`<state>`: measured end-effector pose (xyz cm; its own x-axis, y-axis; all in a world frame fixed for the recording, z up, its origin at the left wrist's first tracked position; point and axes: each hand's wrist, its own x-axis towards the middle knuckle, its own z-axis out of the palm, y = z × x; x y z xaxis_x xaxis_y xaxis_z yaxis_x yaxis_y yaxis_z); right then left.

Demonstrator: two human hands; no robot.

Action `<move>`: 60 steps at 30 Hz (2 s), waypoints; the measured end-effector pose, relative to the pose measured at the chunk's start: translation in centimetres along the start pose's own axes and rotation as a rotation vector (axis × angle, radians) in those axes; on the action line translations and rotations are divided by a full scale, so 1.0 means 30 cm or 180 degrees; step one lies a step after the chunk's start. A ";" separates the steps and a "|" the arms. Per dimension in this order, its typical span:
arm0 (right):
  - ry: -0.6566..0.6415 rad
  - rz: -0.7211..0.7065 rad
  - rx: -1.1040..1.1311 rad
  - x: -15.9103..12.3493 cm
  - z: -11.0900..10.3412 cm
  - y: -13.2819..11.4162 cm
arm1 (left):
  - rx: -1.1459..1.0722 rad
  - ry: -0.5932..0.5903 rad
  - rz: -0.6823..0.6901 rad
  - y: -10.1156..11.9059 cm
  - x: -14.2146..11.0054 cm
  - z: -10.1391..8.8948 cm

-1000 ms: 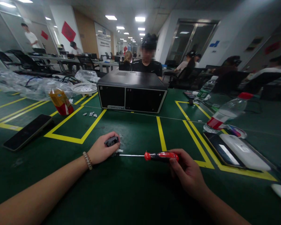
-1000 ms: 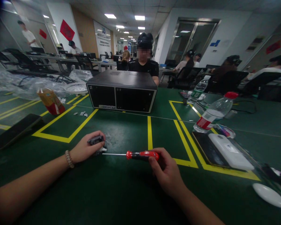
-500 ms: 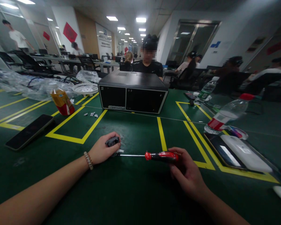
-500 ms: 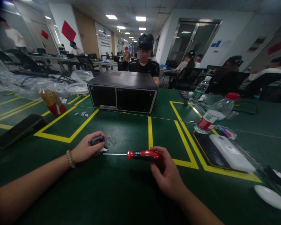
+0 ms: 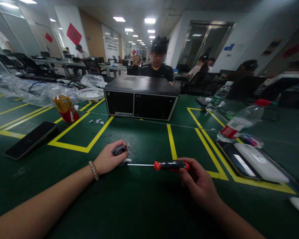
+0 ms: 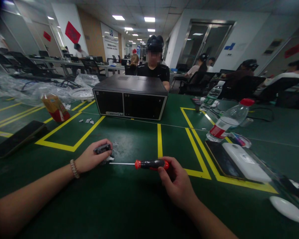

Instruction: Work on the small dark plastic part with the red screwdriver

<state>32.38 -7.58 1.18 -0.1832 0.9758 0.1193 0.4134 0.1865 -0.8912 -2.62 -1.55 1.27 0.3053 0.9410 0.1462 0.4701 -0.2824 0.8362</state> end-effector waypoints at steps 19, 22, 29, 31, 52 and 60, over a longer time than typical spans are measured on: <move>-0.0080 0.0048 0.0131 -0.008 -0.007 -0.013 | -0.0018 -0.0028 -0.0007 0.000 0.000 -0.003; -0.0042 0.0036 0.0090 -0.002 -0.005 -0.012 | 0.0038 -0.0016 -0.0018 -0.001 0.000 -0.002; 0.0077 -0.0071 0.0008 -0.013 0.001 -0.007 | -0.0034 -0.0059 -0.0074 0.001 -0.002 -0.002; 0.0038 -0.0134 -0.0044 -0.018 -0.002 0.000 | -0.0044 -0.0054 -0.0075 0.004 -0.003 -0.003; -0.0131 -0.0096 0.0080 -0.008 -0.005 -0.014 | 0.0039 0.0004 -0.0030 0.010 -0.004 -0.002; -0.0061 -0.0229 0.0138 -0.019 0.000 -0.008 | 0.0047 -0.0006 -0.0030 -0.005 0.000 -0.001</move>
<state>32.40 -8.17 1.35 -0.2281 0.9577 0.1757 0.3597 0.2505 -0.8988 -2.72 -1.50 1.15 0.3023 0.9433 0.1375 0.4852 -0.2764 0.8296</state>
